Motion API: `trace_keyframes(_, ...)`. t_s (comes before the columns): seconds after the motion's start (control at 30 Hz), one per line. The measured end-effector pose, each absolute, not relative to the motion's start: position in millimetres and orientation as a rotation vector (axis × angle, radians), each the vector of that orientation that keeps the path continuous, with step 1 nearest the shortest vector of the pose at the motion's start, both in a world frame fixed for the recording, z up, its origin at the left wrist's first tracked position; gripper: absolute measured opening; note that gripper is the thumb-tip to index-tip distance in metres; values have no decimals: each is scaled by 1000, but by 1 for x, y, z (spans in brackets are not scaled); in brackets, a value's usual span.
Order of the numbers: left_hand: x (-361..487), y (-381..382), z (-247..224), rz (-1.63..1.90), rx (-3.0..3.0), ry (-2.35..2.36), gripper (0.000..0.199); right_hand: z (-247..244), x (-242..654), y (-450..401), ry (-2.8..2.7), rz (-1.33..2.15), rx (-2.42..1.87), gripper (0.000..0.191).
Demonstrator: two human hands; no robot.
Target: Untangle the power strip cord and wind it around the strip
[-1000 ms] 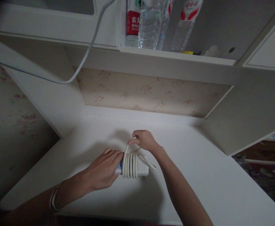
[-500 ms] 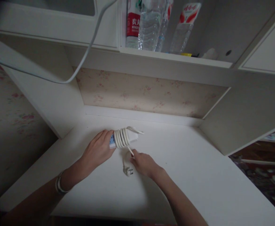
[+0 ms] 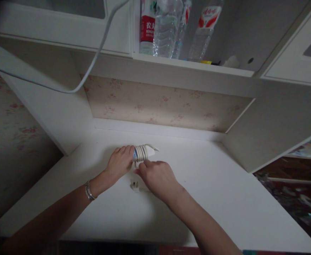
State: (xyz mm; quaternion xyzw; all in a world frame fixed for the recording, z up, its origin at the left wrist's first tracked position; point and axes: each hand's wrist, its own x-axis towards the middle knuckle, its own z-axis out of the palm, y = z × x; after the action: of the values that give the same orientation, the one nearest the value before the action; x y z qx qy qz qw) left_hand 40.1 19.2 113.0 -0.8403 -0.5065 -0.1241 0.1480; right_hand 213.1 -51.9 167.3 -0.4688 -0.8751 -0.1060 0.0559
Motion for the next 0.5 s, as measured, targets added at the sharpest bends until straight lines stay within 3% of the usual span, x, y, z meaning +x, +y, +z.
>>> trace_keyframes(0.17, 41, 1, 108, -276, -2631, -1115, 24, 179, 223, -12, -2572, -495, -1351, 51)
trace_keyframes(0.5, 39, -29, 139, -375, -2814, -774, 23, 161, 231, 28, -2545, -316, -1407, 71)
